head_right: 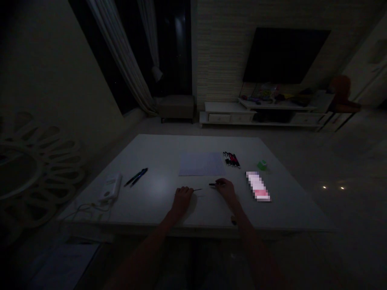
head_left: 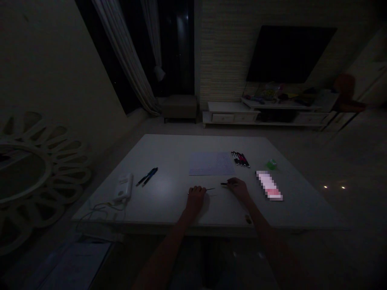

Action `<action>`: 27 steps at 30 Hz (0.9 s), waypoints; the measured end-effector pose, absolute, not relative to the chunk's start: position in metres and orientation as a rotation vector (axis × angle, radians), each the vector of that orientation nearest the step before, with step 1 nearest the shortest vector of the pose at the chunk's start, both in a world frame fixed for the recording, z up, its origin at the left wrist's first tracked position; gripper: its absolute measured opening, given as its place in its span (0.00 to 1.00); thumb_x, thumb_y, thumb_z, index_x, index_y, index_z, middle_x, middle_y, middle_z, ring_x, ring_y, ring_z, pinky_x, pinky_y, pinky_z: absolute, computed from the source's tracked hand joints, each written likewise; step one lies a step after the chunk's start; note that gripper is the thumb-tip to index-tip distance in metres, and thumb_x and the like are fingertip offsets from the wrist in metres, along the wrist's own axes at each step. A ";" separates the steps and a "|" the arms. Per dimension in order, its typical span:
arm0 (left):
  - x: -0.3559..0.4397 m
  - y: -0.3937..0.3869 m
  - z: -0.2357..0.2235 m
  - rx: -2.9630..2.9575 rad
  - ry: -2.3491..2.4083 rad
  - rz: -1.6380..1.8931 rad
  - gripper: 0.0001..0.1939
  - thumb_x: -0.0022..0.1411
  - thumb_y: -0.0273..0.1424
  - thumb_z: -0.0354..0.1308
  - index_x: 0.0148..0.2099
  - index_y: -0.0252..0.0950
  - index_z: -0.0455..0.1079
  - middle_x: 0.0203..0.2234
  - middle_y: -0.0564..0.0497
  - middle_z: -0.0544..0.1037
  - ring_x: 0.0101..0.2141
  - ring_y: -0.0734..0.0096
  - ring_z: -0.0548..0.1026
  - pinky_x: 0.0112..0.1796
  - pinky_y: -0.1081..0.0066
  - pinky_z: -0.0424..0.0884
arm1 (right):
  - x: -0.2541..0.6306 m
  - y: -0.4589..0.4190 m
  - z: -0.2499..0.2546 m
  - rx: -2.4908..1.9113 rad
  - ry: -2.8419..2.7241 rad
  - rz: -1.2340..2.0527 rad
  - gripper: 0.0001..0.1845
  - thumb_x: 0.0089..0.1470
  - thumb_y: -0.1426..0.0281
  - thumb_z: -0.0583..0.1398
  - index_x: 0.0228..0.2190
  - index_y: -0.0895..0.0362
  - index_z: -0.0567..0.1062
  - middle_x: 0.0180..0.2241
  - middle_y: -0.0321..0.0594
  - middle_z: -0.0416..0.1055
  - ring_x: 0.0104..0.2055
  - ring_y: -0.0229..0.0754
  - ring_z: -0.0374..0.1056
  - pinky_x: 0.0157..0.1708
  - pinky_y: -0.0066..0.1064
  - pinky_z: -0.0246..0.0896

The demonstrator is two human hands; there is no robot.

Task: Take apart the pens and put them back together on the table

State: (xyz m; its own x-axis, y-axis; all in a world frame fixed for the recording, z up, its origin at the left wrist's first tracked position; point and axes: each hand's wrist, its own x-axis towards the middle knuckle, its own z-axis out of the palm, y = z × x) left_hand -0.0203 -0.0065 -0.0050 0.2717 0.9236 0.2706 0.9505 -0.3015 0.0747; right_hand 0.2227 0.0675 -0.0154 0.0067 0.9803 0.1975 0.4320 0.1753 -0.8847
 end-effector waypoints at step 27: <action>-0.020 -0.008 -0.002 -2.421 -1.812 -0.377 0.08 0.62 0.24 0.50 0.43 0.38 0.68 0.37 0.48 0.72 0.40 0.63 0.68 0.41 0.62 0.60 | 0.192 0.052 -0.016 -1.412 -1.767 0.616 0.08 0.46 0.63 0.61 0.26 0.54 0.76 0.31 0.41 0.69 0.36 0.44 0.65 0.39 0.35 0.60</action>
State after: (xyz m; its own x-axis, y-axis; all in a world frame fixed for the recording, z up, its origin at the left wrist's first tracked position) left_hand -0.0197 -0.0082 -0.0016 0.2638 0.9309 0.2526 0.9543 -0.2899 0.0719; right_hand 0.1920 0.0517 -0.0165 -0.0826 0.9593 0.2700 0.5833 0.2663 -0.7674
